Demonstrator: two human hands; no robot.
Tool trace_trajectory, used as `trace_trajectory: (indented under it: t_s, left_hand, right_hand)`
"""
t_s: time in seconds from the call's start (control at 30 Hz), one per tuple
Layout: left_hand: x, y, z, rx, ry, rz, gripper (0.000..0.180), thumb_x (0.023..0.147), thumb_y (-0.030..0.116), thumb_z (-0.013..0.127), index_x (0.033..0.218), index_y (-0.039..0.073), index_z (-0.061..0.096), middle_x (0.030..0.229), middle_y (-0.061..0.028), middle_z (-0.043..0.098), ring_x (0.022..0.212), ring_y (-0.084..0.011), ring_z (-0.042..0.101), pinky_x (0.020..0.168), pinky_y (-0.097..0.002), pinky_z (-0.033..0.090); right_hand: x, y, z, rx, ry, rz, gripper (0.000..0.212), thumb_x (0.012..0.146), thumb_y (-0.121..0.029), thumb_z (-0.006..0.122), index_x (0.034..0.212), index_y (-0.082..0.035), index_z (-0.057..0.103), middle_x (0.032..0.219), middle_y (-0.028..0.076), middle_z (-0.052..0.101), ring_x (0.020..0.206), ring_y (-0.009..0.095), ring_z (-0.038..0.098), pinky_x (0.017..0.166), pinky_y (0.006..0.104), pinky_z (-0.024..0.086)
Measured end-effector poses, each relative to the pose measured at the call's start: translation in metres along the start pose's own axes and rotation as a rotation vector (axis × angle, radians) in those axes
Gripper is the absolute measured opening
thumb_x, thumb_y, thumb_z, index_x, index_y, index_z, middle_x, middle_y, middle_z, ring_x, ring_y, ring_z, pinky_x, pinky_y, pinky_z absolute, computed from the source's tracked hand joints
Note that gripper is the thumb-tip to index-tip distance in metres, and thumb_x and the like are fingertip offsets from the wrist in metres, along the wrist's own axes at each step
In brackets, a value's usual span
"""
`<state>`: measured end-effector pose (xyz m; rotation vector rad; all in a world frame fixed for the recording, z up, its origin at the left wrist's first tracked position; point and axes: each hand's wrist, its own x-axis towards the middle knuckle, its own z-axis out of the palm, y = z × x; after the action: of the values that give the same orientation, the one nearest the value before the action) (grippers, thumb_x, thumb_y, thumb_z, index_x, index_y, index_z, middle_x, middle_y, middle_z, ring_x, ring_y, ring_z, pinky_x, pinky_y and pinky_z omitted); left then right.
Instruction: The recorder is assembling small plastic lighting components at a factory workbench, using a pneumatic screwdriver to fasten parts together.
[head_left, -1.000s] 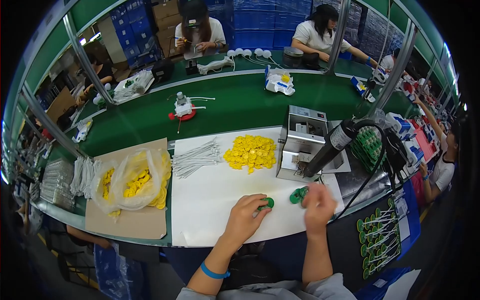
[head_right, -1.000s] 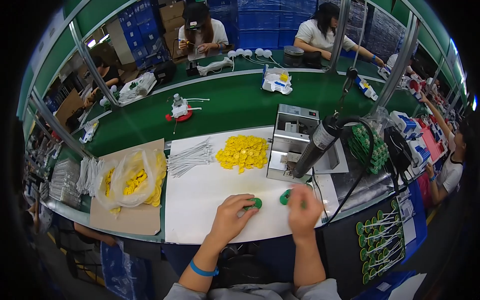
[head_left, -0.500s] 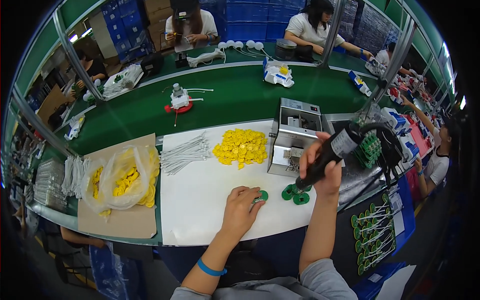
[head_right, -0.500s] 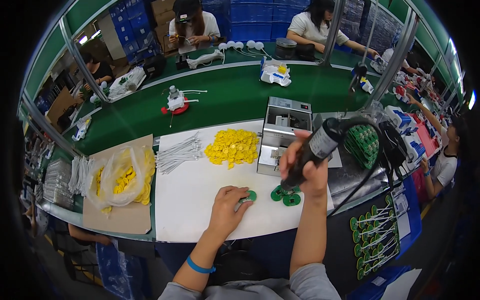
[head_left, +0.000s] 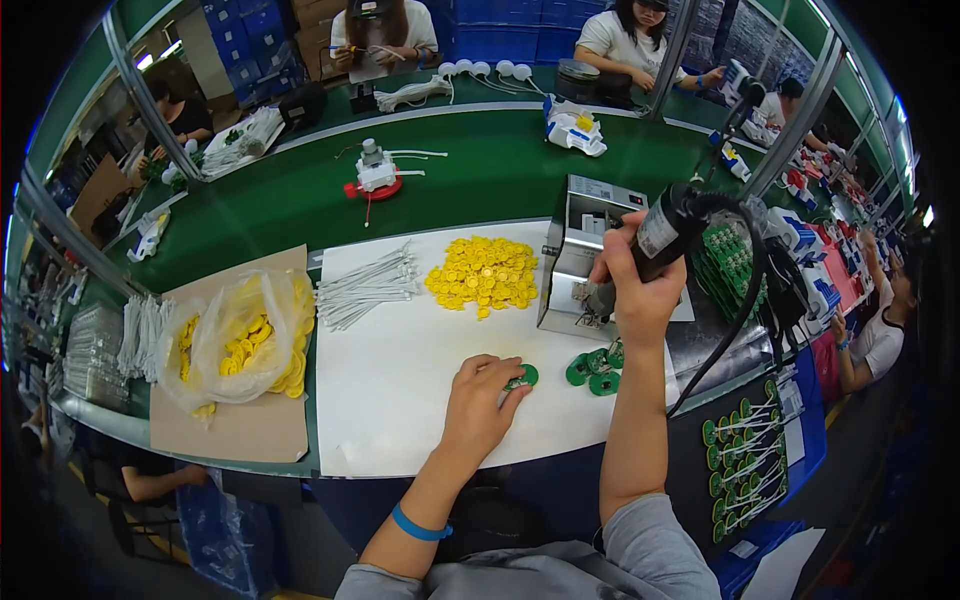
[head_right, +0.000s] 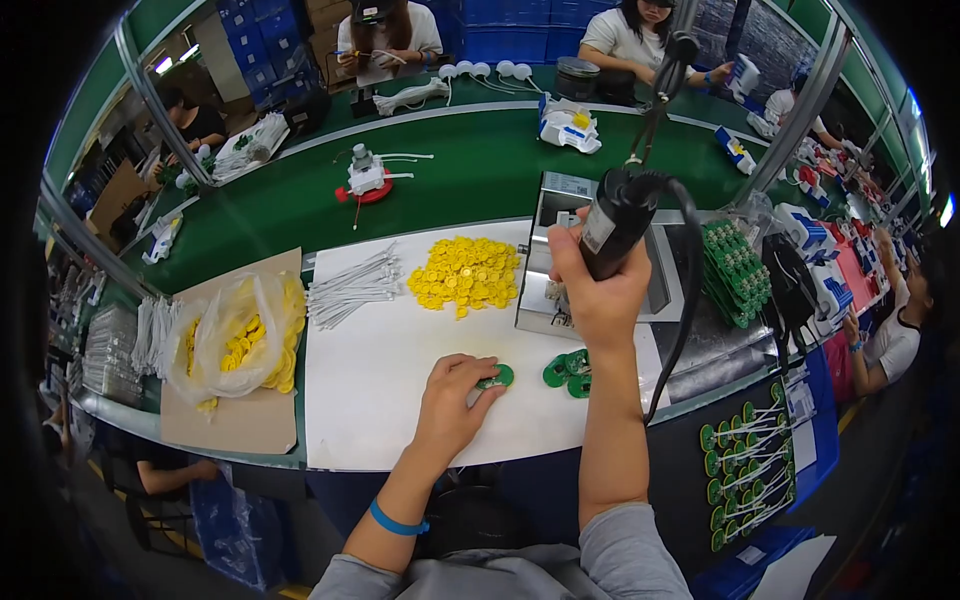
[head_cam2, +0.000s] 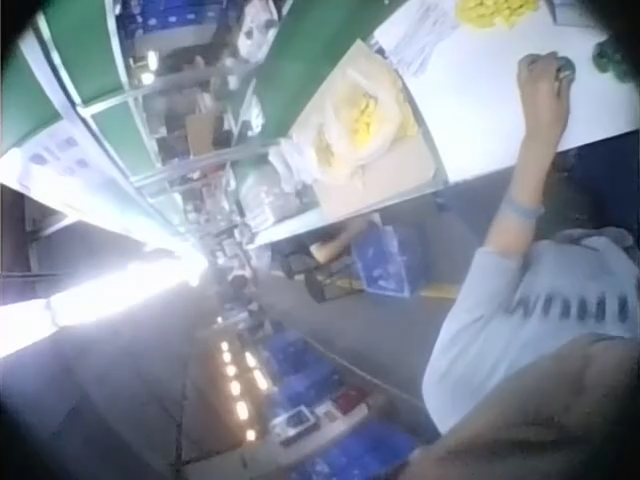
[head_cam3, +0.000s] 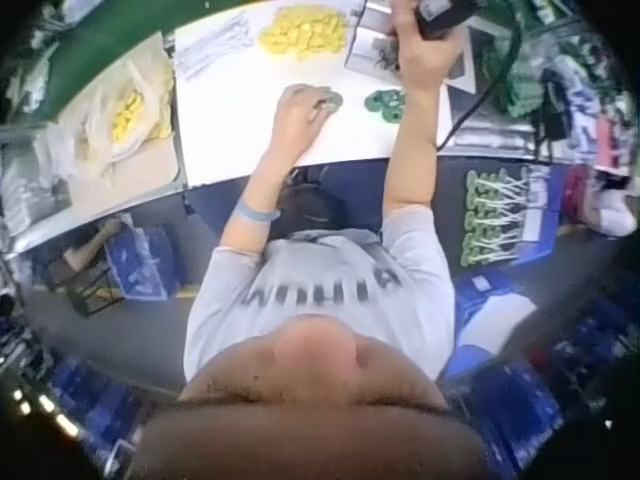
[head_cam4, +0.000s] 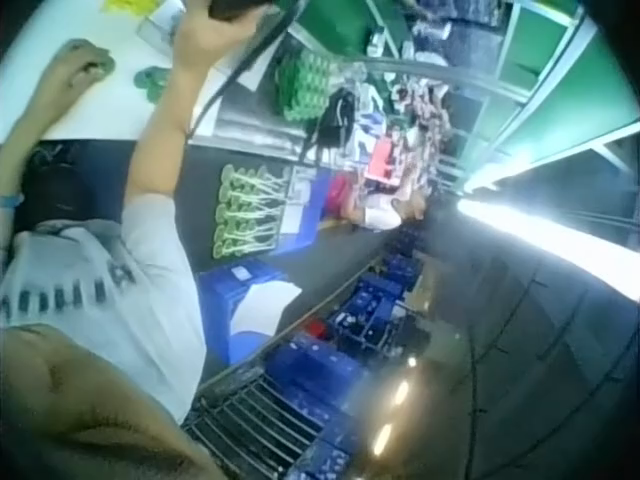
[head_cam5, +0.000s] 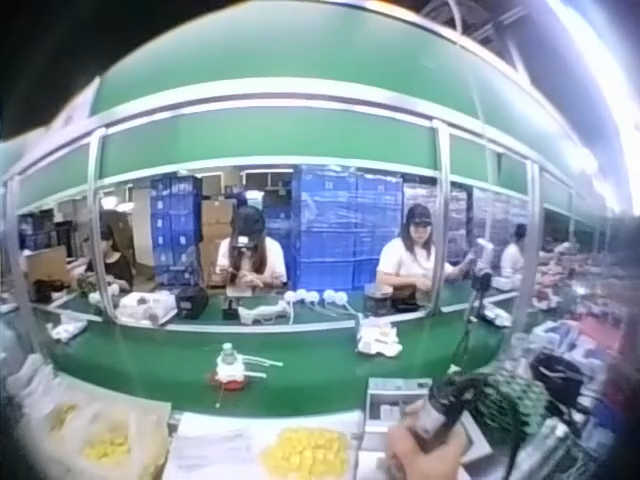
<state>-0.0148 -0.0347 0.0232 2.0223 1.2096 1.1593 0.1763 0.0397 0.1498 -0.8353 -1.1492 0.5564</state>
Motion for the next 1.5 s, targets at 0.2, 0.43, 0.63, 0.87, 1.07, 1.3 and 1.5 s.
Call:
trace_trajectory:
  t_s: [0.2, 0.43, 0.63, 0.87, 1.07, 1.3, 1.5]
  left_hand:
    - [-0.003, -0.009, -0.006, 0.0, 0.017, -0.004, 0.024, 0.085, 0.012, 0.083, 0.106, 0.003, 0.078, 0.118, -0.0102, 0.077, 0.112, -0.034, 0.064, 0.098, -0.0436, 0.052]
    - [-0.003, -0.019, -0.011, -0.012, 0.019, 0.01, 0.024, 0.084, 0.011, 0.083, 0.106, 0.003, 0.077, 0.118, -0.0105, 0.077, 0.11, -0.034, 0.065, 0.097, -0.043, 0.053]
    - [-0.003, -0.023, -0.011, 0.012, 0.042, 0.018, 0.026, 0.081, 0.009, 0.086, 0.105, 0.004, 0.078, 0.116, -0.0087, 0.078, 0.107, -0.0313, 0.066, 0.095, -0.0419, 0.055]
    - [-0.004, -0.025, -0.012, -0.001, 0.038, -0.002, 0.026, 0.081, 0.009, 0.086, 0.105, 0.004, 0.077, 0.115, -0.0088, 0.078, 0.107, -0.0316, 0.066, 0.095, -0.0426, 0.055]
    - [-0.006, -0.027, -0.016, -0.002, 0.038, 0.03, 0.025, 0.082, 0.009, 0.084, 0.104, 0.003, 0.075, 0.115, -0.0104, 0.077, 0.108, -0.034, 0.065, 0.094, -0.043, 0.055]
    - [-0.011, -0.025, -0.017, 0.004, 0.026, 0.003, 0.025, 0.082, 0.011, 0.084, 0.105, 0.005, 0.076, 0.114, -0.0091, 0.077, 0.108, -0.0339, 0.066, 0.094, -0.0442, 0.054]
    - [-0.013, -0.019, -0.023, 0.005, 0.026, -0.007, 0.025, 0.082, 0.012, 0.084, 0.104, 0.005, 0.076, 0.114, -0.0097, 0.077, 0.107, -0.0342, 0.066, 0.094, -0.0443, 0.054]
  right_hand:
    - [-0.014, -0.004, 0.012, 0.013, -0.027, -0.01, 0.039, 0.094, -0.003, 0.078, 0.127, 0.001, 0.059, 0.084, 0.002, 0.067, 0.064, 0.01, 0.065, 0.06, 0.0253, 0.053]
    - [-0.067, -0.002, 0.023, 0.075, -0.045, 0.075, 0.048, 0.096, -0.009, 0.066, 0.136, 0.007, 0.045, 0.075, 0.007, 0.055, 0.055, 0.018, 0.058, 0.056, 0.0317, 0.052]
    - [-0.093, 0.02, 0.037, 0.123, -0.008, 0.1, 0.051, 0.096, -0.012, 0.066, 0.138, 0.005, 0.043, 0.074, 0.006, 0.056, 0.055, 0.018, 0.059, 0.057, 0.0312, 0.052]
    - [-0.098, 0.039, 0.035, 0.187, -0.072, 0.085, 0.047, 0.096, 0.0, 0.066, 0.138, 0.004, 0.046, 0.082, 0.007, 0.064, 0.064, 0.015, 0.065, 0.062, 0.0284, 0.054]
    - [-0.099, 0.041, 0.039, 0.167, -0.16, 0.14, 0.035, 0.094, -0.005, 0.065, 0.124, 0.0, 0.049, 0.075, 0.008, 0.058, 0.057, 0.018, 0.061, 0.058, 0.0314, 0.052]
    - [-0.103, 0.041, 0.041, 0.218, -0.2, 0.25, 0.03, 0.091, 0.001, 0.069, 0.116, 0.0, 0.053, 0.08, 0.008, 0.063, 0.061, 0.016, 0.063, 0.059, 0.0293, 0.053]
    - [-0.101, 0.032, 0.044, 0.17, -0.244, 0.275, 0.027, 0.091, 0.0, 0.07, 0.112, 0.0, 0.053, 0.08, 0.007, 0.063, 0.061, 0.015, 0.063, 0.058, 0.0287, 0.053]
